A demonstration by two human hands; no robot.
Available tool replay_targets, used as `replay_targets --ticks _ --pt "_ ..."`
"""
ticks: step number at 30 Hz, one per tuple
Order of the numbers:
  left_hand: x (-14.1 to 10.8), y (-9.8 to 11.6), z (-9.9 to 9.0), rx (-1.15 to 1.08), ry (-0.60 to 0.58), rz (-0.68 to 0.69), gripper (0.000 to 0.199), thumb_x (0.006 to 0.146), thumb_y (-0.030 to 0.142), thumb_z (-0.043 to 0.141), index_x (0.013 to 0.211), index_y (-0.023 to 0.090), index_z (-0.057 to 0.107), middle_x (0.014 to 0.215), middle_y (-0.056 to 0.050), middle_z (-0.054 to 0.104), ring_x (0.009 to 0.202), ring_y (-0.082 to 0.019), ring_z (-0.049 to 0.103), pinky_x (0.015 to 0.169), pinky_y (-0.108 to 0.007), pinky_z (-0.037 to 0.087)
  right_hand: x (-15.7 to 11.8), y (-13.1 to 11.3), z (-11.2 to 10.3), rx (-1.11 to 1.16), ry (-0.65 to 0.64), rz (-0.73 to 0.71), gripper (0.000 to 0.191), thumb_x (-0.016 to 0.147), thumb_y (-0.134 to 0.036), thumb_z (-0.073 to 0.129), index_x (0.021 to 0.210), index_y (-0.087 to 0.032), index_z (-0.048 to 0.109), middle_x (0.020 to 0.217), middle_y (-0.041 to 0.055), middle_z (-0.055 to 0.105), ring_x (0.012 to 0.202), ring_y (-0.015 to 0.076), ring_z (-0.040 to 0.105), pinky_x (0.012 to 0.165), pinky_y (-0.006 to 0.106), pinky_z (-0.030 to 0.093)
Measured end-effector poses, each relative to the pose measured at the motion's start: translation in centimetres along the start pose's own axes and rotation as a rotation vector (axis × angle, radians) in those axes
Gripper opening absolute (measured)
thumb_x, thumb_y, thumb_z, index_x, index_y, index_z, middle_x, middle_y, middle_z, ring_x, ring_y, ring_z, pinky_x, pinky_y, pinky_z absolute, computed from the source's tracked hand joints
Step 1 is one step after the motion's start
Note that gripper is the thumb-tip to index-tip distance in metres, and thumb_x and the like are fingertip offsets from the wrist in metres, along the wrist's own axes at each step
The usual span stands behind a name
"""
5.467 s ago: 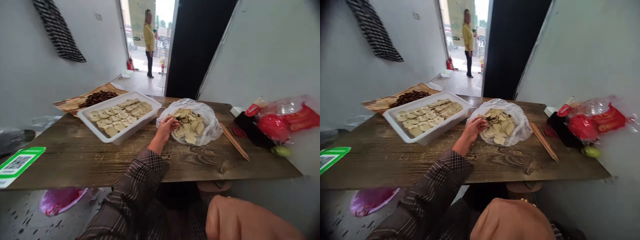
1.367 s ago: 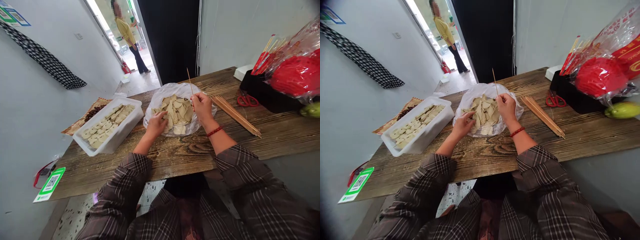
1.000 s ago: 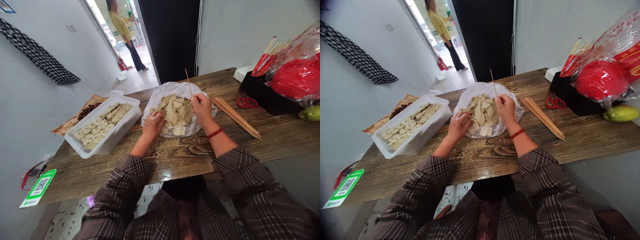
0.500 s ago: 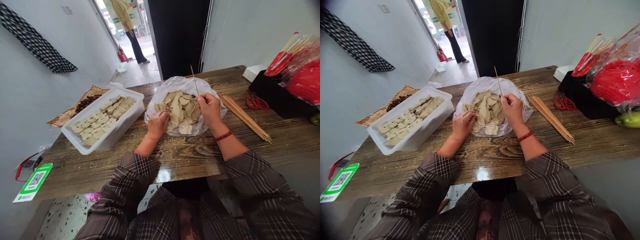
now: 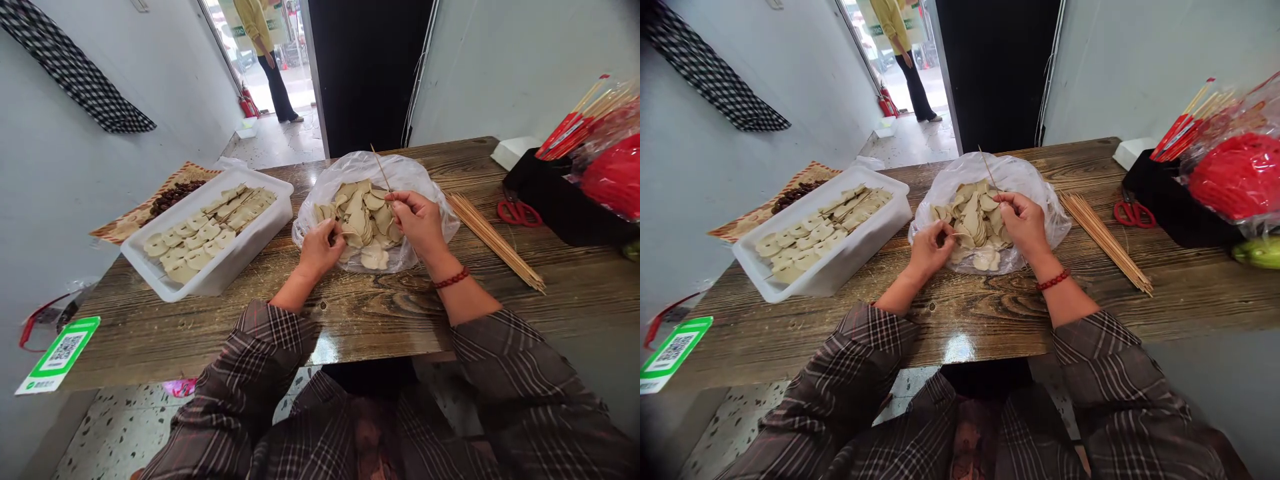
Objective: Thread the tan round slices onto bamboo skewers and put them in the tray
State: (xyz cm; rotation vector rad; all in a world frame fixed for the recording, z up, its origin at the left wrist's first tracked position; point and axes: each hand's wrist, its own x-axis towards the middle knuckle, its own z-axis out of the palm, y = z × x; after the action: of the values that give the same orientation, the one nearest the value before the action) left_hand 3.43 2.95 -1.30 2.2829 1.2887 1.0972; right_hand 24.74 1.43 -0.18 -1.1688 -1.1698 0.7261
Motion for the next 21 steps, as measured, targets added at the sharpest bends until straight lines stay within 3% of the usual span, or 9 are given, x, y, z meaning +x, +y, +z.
replay_targets --ticks 6,10,15,21 --pt "0.5 -0.3 -1.3 -0.7 0.17 -0.433 0.008 0.071 0.022 0.062 0.077 0.016 0.06 0.066 0.003 0.057 0.058 -0.01 0.049 0.058 -0.023 0.041 -1.2 -1.5 0.9 0.131 -0.201 0.126 0.032 0.08 -0.025 0.054 0.109 -0.015 0.065 0.056 -0.0057 0.05 0.041 0.0065 0.032 0.039 0.021 0.024" --pt "0.5 -0.7 -2.1 -0.994 0.148 -0.596 0.024 0.065 0.025 0.072 0.086 0.013 0.067 0.075 -0.001 0.066 0.058 -0.008 0.054 0.059 -0.022 0.046 -2.4 -1.5 1.7 0.125 -0.312 0.092 0.03 0.087 -0.032 0.052 0.111 -0.017 0.064 0.052 -0.0074 0.043 0.041 0.0074 0.031 0.04 0.021 0.023" --pt "0.4 -1.2 -2.0 -1.005 0.134 -0.632 0.03 0.058 0.025 0.081 0.08 0.013 0.065 0.067 0.0 0.064 0.054 -0.007 0.055 0.055 -0.021 0.046 -3.4 -0.8 2.4 0.078 -0.403 0.056 0.027 0.091 -0.041 0.052 0.099 -0.017 0.064 0.052 -0.0074 0.041 0.044 0.0078 0.034 0.043 0.021 0.026" --pt "0.3 -1.1 -2.1 -0.868 0.129 -0.611 0.026 0.06 0.018 0.076 0.081 0.013 0.063 0.058 0.003 0.059 0.05 -0.007 0.05 0.051 -0.021 0.043 -3.3 -0.1 2.5 -0.034 -0.377 0.059 0.019 0.084 -0.034 0.056 0.081 -0.017 0.064 0.059 -0.0043 0.045 0.05 0.0086 0.035 0.045 0.022 0.027"
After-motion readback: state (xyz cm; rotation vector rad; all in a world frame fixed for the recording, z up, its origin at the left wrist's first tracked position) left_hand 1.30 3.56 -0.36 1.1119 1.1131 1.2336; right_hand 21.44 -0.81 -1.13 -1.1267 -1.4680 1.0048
